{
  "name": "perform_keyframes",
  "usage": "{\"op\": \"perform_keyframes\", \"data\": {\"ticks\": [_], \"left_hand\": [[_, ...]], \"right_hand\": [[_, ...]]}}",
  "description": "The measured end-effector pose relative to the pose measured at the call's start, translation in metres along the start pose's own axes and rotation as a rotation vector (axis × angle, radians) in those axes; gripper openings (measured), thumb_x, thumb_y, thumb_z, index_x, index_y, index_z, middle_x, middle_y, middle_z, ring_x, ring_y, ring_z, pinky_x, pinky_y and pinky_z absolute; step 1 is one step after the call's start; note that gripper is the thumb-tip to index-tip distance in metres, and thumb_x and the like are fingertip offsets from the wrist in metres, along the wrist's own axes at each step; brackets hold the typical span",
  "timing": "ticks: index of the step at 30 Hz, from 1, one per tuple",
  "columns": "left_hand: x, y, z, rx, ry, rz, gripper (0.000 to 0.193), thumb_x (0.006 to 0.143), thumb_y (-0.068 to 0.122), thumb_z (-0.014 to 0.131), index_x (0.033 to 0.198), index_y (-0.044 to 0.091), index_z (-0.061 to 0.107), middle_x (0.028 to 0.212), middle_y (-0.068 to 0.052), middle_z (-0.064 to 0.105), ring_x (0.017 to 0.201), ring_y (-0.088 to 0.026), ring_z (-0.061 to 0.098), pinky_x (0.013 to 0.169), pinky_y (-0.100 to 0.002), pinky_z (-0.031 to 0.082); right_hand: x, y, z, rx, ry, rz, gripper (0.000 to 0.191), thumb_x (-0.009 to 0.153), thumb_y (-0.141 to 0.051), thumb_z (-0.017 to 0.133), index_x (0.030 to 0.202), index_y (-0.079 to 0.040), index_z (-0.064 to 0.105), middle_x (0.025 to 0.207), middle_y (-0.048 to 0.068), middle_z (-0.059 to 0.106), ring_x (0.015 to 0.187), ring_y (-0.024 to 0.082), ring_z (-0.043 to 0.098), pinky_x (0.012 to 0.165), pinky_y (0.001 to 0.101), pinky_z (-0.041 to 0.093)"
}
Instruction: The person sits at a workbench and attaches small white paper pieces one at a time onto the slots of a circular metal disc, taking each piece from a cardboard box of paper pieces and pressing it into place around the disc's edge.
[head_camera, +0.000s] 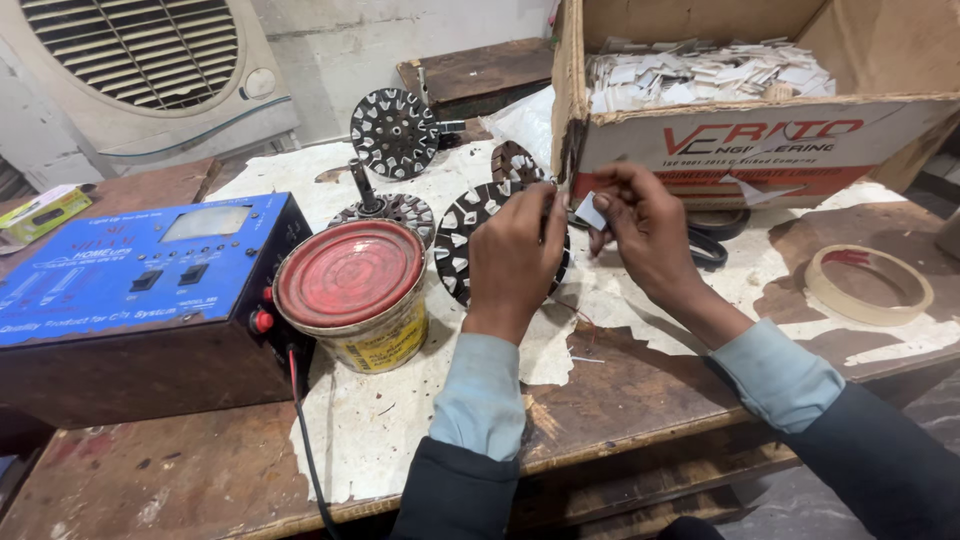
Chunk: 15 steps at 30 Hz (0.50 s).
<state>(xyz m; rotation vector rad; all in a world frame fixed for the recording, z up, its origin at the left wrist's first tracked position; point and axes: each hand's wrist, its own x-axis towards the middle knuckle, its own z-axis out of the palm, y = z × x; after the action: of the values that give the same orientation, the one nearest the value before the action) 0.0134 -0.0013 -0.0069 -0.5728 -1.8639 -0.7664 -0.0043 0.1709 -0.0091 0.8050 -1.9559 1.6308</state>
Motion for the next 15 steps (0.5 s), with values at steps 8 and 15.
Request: {"op": "perform_keyframes", "data": {"ticks": [8, 15], "left_hand": [[0.004, -0.012, 0.001, -0.782, -0.038, -0.581, 0.049, 0.110, 0.034, 0.048, 0.082, 0.001, 0.071, 0.060, -0.006, 0.066, 0.045, -0.011, 0.062, 0.040, -0.025, 0.047], [0.007, -0.019, 0.004, -0.970, -0.207, -0.681, 0.043, 0.107, 0.034, 0.054, 0.096, -0.005, 0.070, 0.073, -0.009, 0.070, 0.057, -0.012, 0.068, 0.048, -0.026, 0.055]], "right_hand": [[-0.003, -0.013, 0.013, -0.421, 0.005, -0.535, 0.023, 0.093, 0.010, 0.072, 0.112, -0.004, 0.074, 0.104, 0.008, 0.074, 0.101, 0.020, 0.069, 0.086, 0.0315, 0.057], [-0.002, -0.009, 0.009, -0.222, 0.119, -0.389, 0.021, 0.096, 0.014, 0.071, 0.110, -0.002, 0.070, 0.105, 0.008, 0.072, 0.097, 0.013, 0.073, 0.083, 0.0258, 0.062]]}}
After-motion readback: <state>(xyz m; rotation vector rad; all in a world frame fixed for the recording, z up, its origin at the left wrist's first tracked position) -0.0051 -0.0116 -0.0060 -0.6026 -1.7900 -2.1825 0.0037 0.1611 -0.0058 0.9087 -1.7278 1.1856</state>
